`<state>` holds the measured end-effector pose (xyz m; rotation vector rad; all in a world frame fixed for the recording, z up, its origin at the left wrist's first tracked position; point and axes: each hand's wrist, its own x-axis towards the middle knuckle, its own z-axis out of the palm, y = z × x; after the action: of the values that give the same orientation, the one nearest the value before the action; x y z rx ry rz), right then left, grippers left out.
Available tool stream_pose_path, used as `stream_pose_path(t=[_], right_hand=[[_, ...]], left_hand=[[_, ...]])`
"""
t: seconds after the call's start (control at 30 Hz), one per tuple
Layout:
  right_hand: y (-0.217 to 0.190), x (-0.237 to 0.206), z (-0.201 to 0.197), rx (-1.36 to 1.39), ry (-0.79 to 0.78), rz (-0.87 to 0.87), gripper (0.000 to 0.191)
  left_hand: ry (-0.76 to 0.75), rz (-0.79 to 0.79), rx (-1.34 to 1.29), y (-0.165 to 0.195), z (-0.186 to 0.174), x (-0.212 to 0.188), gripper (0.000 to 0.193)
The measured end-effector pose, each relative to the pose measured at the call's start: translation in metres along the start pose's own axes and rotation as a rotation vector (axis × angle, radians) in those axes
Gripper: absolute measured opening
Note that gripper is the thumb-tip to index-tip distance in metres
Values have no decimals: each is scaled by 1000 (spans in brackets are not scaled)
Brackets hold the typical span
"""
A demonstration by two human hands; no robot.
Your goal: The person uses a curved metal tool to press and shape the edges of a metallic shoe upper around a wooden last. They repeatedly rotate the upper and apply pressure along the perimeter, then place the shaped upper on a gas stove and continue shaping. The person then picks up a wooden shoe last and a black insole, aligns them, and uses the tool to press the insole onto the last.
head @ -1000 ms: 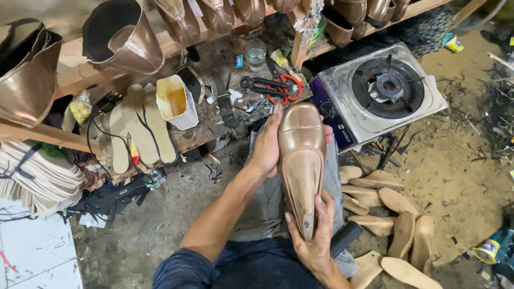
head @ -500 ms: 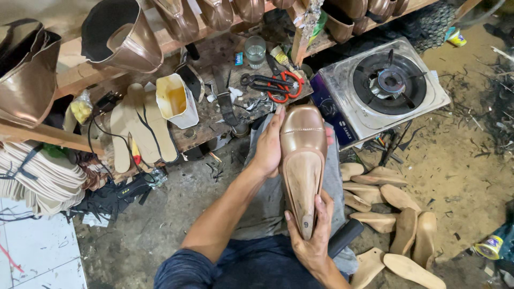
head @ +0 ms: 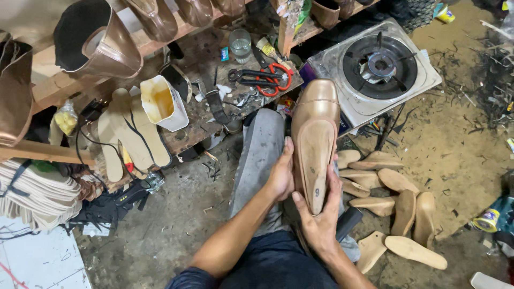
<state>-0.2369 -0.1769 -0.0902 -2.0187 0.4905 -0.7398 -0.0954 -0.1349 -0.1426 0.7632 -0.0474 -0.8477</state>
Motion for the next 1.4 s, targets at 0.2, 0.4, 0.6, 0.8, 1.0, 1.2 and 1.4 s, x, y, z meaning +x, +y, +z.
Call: stream_pose_path(t=[0.2,0.4,0.6,0.8,1.0,1.2,1.4], right_hand=[[54,87,-46,418,78,330,82],[110,262,-116,-733,5,-56,89],[101,349,-143,-1716,-296,-633,63],[95,362,-131,-2129,-315,-987,52],[96,367,-120,-1524,-334,-313,54],[96,371,-108,578,-53,701,53],[91,353,-91,1585,303,820,65]], left_hand=[[-264,11,404,5,-35,15,62],[-293,94,176,17,-68,4,44],[-312,103,24,6,-71,1,41],[-339,107,-6,10,-70,2,42],[-328,104,-13,12,-75,-1,42],[-316,100,-5,15,-74,0,42],[-305,122,24,18,-74,0,40]])
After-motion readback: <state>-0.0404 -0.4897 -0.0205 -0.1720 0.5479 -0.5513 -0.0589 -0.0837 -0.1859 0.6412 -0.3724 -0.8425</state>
